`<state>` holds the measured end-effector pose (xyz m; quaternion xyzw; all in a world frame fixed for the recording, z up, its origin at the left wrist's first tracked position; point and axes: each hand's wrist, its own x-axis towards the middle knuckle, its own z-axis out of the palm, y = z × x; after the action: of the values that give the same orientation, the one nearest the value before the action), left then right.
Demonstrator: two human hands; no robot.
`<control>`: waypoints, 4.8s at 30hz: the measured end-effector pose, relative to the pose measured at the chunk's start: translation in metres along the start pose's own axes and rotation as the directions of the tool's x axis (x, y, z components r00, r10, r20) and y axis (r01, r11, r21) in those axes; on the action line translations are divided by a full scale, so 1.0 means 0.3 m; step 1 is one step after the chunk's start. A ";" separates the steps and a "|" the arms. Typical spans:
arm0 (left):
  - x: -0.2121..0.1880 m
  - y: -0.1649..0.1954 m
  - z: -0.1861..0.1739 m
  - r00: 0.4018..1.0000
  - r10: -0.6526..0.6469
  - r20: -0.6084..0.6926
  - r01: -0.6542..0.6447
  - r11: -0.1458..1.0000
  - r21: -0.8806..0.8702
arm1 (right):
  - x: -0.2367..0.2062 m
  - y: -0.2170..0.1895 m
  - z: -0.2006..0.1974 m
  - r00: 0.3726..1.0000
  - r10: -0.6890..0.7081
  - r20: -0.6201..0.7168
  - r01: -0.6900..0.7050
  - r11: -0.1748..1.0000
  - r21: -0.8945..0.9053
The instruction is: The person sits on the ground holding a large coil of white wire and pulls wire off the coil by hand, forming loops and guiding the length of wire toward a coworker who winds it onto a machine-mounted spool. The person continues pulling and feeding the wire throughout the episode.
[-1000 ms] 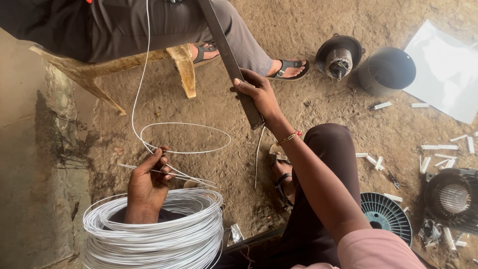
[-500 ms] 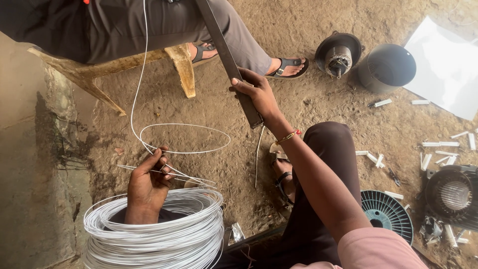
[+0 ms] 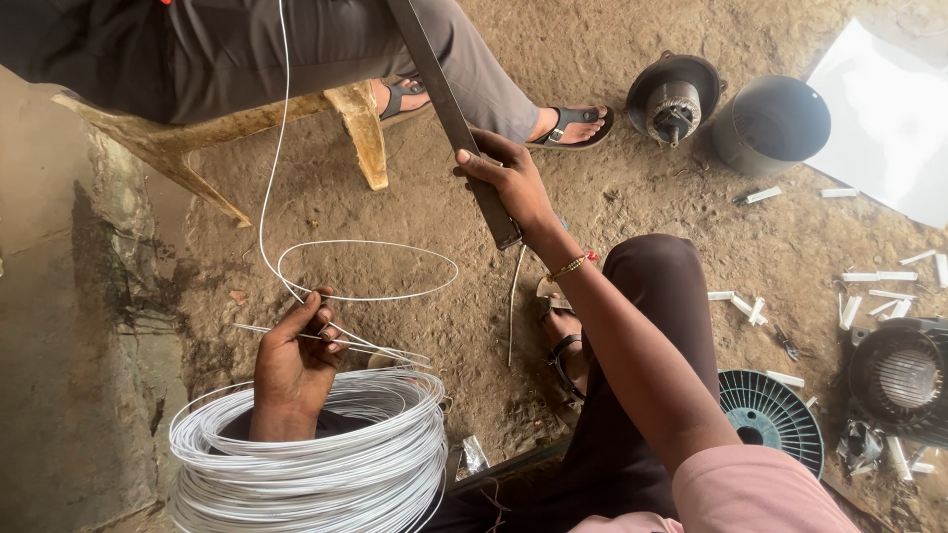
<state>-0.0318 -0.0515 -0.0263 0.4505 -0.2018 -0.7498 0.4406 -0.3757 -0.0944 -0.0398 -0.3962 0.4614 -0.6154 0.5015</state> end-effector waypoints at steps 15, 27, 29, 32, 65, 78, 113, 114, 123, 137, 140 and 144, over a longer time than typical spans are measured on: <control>0.004 0.000 -0.023 0.999 0.013 0.037 -0.013 1.000 -0.002 | -0.003 0.002 0.013 1.000 -0.014 -0.001 0.014 1.000 -0.027; 0.002 -0.009 -0.032 0.999 0.008 0.039 -0.007 1.000 -0.015 | -0.023 0.008 0.026 0.999 -0.038 0.006 0.038 0.998 -0.054; 0.001 -0.008 -0.035 0.999 0.014 0.037 -0.013 1.000 -0.008 | -0.028 0.010 0.035 1.000 -0.028 -0.013 0.026 0.995 -0.096; 0.000 -0.007 -0.037 0.999 0.017 0.030 -0.017 1.000 0.002 | -0.033 0.010 0.048 0.999 0.013 -0.046 -0.019 0.989 -0.148; 0.014 -0.016 -0.051 0.999 0.026 0.033 -0.025 1.000 -0.014 | -0.022 -0.003 0.041 0.999 0.029 -0.036 -0.033 0.992 -0.123; 0.014 -0.020 -0.049 0.999 0.032 0.025 -0.031 0.999 -0.010 | -0.017 0.007 0.035 0.999 0.034 -0.012 -0.035 0.991 -0.131; -0.016 -0.004 -0.049 0.999 0.043 0.019 -0.042 0.999 -0.020 | -0.033 -0.014 0.055 0.999 0.044 -0.029 -0.048 0.987 -0.151; -0.016 -0.003 -0.048 0.999 0.046 0.021 -0.046 0.999 -0.016 | -0.034 -0.016 0.055 0.999 0.045 -0.029 -0.049 0.988 -0.149; -0.020 -0.005 -0.050 0.999 0.034 0.029 -0.034 0.999 -0.022 | -0.038 -0.019 0.058 0.999 0.033 -0.020 -0.035 0.989 -0.141; -0.025 -0.003 -0.061 0.998 0.051 0.022 -0.051 0.999 -0.016 | -0.027 -0.009 0.065 0.999 0.038 -0.027 -0.042 0.985 -0.165; -0.028 -0.003 -0.092 0.998 0.020 0.057 -0.018 0.999 -0.037 | -0.027 0.018 0.063 0.999 0.016 -0.039 -0.023 0.987 -0.160; -0.012 -0.021 -0.127 0.996 -0.006 0.089 0.011 0.998 -0.055 | -0.027 0.056 0.051 0.995 -0.056 -0.086 0.029 0.959 -0.282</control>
<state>-0.0016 -0.0416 -0.0484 0.4053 -0.1982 -0.7762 0.4403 -0.3555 -0.0903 -0.0522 -0.4440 0.5580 -0.5722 0.4051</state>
